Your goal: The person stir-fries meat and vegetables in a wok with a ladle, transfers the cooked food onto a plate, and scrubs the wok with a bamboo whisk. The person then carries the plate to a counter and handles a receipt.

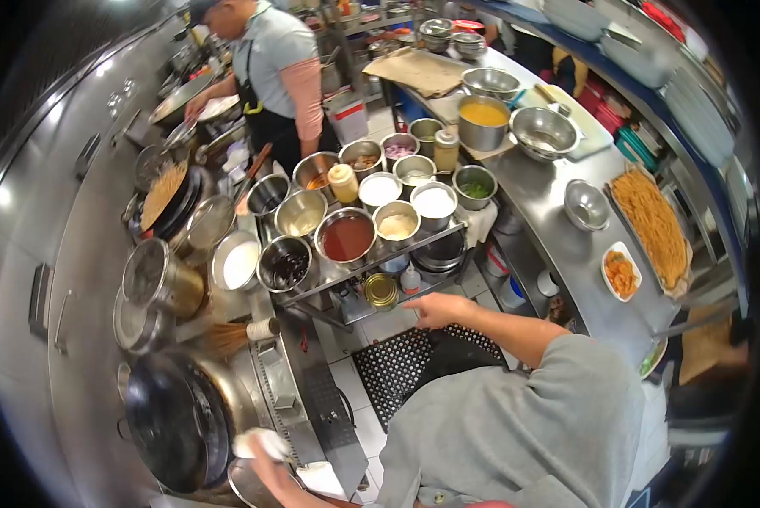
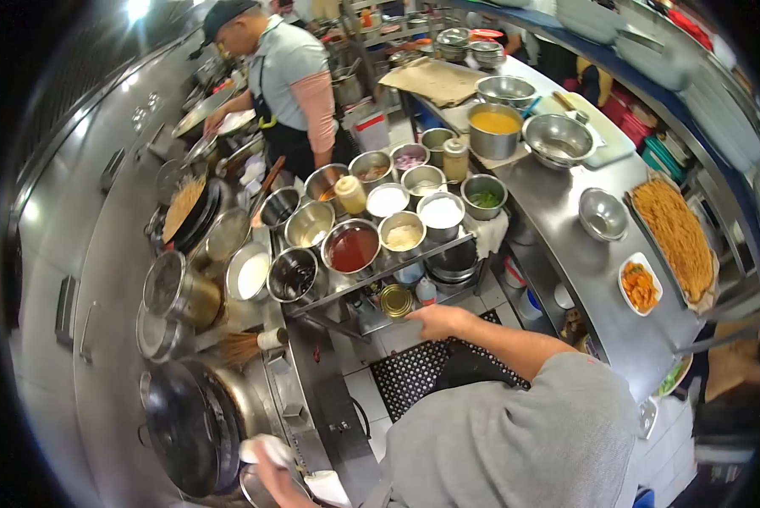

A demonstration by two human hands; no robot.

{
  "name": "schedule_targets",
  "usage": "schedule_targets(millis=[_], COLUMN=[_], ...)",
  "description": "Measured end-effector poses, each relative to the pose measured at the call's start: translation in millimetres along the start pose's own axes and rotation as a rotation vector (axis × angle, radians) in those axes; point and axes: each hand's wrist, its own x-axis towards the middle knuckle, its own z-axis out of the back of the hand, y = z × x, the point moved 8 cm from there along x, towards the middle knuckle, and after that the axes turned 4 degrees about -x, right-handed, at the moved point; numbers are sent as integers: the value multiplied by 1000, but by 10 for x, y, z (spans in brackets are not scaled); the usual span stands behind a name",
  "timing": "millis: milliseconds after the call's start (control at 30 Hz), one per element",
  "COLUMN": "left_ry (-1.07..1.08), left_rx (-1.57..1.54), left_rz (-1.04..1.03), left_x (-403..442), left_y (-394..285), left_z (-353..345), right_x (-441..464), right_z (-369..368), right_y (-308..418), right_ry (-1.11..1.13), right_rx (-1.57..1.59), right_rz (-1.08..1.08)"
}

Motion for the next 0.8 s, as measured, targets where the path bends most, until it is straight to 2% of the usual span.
schedule_targets(millis=[33,67,100,133,167,200,267,300,367,467,533,567,667,700,800], left_ry=[94,54,57,17,-15,-252,-325,-305,-201,-48,50,90,201,235,289], left_rx=[221,392,577,746,800,918,1097,1164,1224,1259,1261,1264,1270,1272,1273], left_rz=[20,21,49,-70,-84,-60,-140,-205,-332,-472,-516,-531,-564,-571,-593], left_x=[-274,-553,-396,-358,-363,-364,-490,-583,-799,-1082,-1224,-1289,-1423,-1448,-1486], left_y=[0,-17,377,597,815,1057,1197,1235,1216,1076,1010,965,923,923,916], left_z=[-213,-422,-84,68,146,410,205,-39,-656,-1414,-1779,-1920,-2332,-2464,-2712], right_x=[-37,-86,-110,-118,-97,61,117,200,138,21,192,216,-103,-242,-391], right_z=[-61,-132,-158,-196,-225,-404,-423,-454,-393,64,256,285,489,494,195], right_y=[-364,-698,-986,-1281,-1575,-2032,-2456,-2829,-3218,-3197,-3239,-3262,-3187,-3147,-3114], right_ry=[60,121,76,27,-31,-145,-227,-370,-659,-1046,-899,-890,-924,-848,-639], right_rx=[192,387,595,804,966,1270,1756,1818,1873,1861,1928,1936,1609,1516,1451], right_rz=[-167,-328,-392,-452,-501,-494,-607,-671,-722,-727,-505,-526,-528,-621,-629])
